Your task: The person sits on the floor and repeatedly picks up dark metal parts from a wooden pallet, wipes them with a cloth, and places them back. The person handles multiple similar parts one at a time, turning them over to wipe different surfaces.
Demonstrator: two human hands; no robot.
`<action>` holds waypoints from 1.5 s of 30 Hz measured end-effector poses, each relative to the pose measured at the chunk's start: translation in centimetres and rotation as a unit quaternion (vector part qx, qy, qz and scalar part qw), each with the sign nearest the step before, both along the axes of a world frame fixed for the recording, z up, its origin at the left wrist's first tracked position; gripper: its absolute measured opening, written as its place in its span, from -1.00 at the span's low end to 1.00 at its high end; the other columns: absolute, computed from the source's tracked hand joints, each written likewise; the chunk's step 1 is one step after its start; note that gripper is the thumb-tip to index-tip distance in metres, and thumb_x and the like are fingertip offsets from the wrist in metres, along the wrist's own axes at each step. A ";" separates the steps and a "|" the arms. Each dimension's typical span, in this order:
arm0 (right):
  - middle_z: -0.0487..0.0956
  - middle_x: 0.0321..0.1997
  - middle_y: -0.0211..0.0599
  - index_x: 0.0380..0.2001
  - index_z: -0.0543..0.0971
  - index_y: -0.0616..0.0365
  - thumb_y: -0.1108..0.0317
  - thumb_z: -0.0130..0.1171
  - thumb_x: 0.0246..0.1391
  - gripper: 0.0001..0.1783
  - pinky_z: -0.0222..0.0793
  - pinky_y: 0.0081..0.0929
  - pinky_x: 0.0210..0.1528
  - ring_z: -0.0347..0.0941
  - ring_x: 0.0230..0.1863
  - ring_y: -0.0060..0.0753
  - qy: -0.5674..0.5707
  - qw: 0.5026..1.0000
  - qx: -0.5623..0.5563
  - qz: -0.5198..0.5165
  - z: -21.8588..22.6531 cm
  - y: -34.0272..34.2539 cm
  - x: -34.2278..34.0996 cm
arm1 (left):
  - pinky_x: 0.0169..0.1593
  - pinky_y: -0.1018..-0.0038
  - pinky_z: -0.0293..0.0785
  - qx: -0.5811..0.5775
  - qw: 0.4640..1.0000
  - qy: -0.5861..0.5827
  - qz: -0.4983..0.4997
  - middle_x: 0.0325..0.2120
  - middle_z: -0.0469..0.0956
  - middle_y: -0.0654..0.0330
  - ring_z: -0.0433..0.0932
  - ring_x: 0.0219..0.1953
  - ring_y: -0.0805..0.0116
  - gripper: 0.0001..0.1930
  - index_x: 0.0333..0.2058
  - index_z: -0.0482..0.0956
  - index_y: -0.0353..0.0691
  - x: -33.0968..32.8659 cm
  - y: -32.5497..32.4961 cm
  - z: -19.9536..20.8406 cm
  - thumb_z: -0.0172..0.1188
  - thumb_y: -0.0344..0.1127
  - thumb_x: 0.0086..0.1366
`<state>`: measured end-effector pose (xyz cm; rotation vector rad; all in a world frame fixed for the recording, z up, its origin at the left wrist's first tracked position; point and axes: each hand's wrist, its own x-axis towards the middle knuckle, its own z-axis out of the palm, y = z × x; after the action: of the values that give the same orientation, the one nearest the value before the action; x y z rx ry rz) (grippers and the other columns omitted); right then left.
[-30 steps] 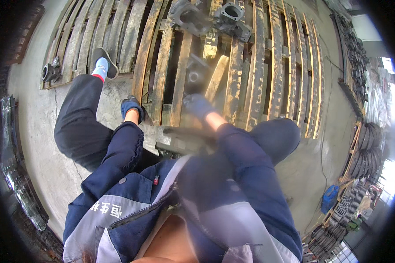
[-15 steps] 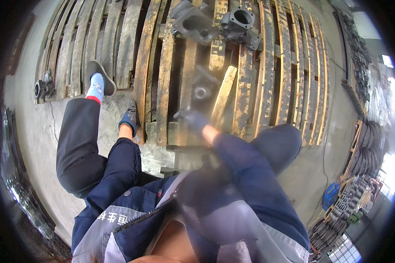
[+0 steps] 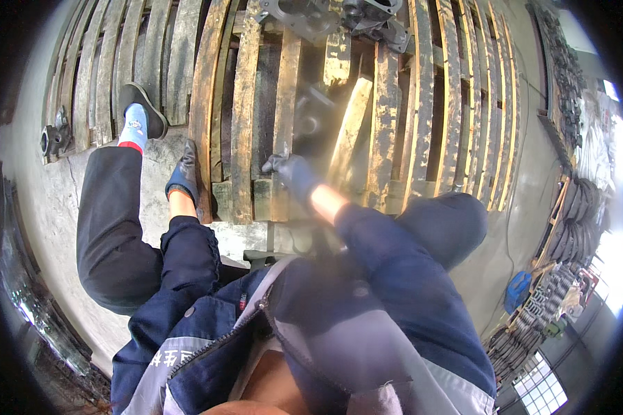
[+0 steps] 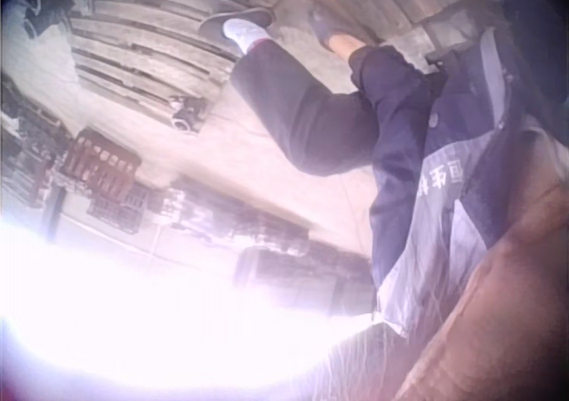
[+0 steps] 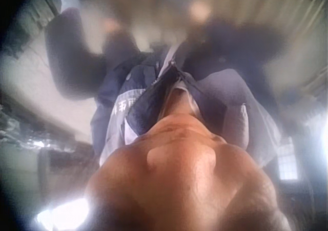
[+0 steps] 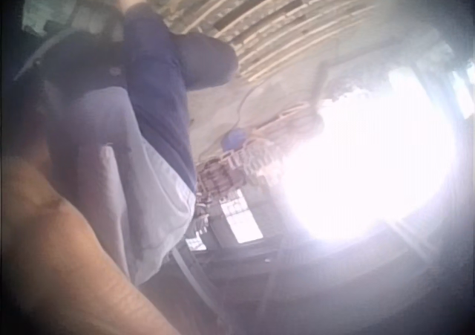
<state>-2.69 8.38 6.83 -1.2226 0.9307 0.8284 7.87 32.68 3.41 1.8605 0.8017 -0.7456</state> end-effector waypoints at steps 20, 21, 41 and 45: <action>0.58 0.03 -0.04 -0.11 0.63 0.08 0.15 0.03 0.26 -0.69 0.33 -0.42 0.15 0.48 0.07 -0.13 -0.222 0.893 -0.381 -0.085 -5.4 -10.3 5.8 | 0.11 0.30 0.35 -0.064 0.995 0.032 0.076 0.05 0.48 -0.03 0.44 0.04 0.13 -0.11 0.17 0.39 -0.41 -0.7 -0.4 1.9 -0.05 0.40 0.28; 0.59 0.00 -0.04 -0.11 0.63 0.07 0.17 0.02 0.26 -0.69 0.34 -0.41 0.14 0.49 0.03 -0.12 -0.214 0.889 -0.401 -0.064 -6.5 -10.6 6.6 | 0.10 0.30 0.36 -0.073 0.994 0.027 0.071 0.04 0.49 -0.04 0.44 0.02 0.13 -0.11 0.16 0.39 -0.43 -0.8 -0.4 1.9 -0.04 0.41 0.27; 0.54 -0.34 -0.23 -0.12 0.52 0.25 0.05 0.03 0.26 -0.57 0.40 -0.33 -0.30 0.47 -0.39 -0.31 -0.122 0.972 -0.039 -0.197 -9.8 -8.0 2.4 | 0.11 0.30 0.37 -0.044 0.999 0.006 0.027 0.05 0.50 -0.10 0.49 0.03 0.04 -0.23 0.12 0.43 -0.44 -0.1 0.0 3.5 -0.20 0.26 0.39; 0.49 0.08 0.26 0.07 0.41 0.46 -0.19 -0.14 0.22 -0.21 0.27 -0.19 0.16 0.42 0.14 0.18 -0.021 0.976 -0.219 0.007 -11.1 -6.3 3.4 | 0.11 0.29 0.37 -0.040 0.999 0.008 0.028 0.06 0.49 -0.10 0.49 0.04 0.04 -0.24 0.12 0.43 -0.43 -0.1 0.2 3.6 -0.22 0.26 0.40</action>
<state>0.72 2.09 -4.31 -1.6200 1.1070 0.6208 7.72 32.86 7.04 1.7560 0.8187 -0.7487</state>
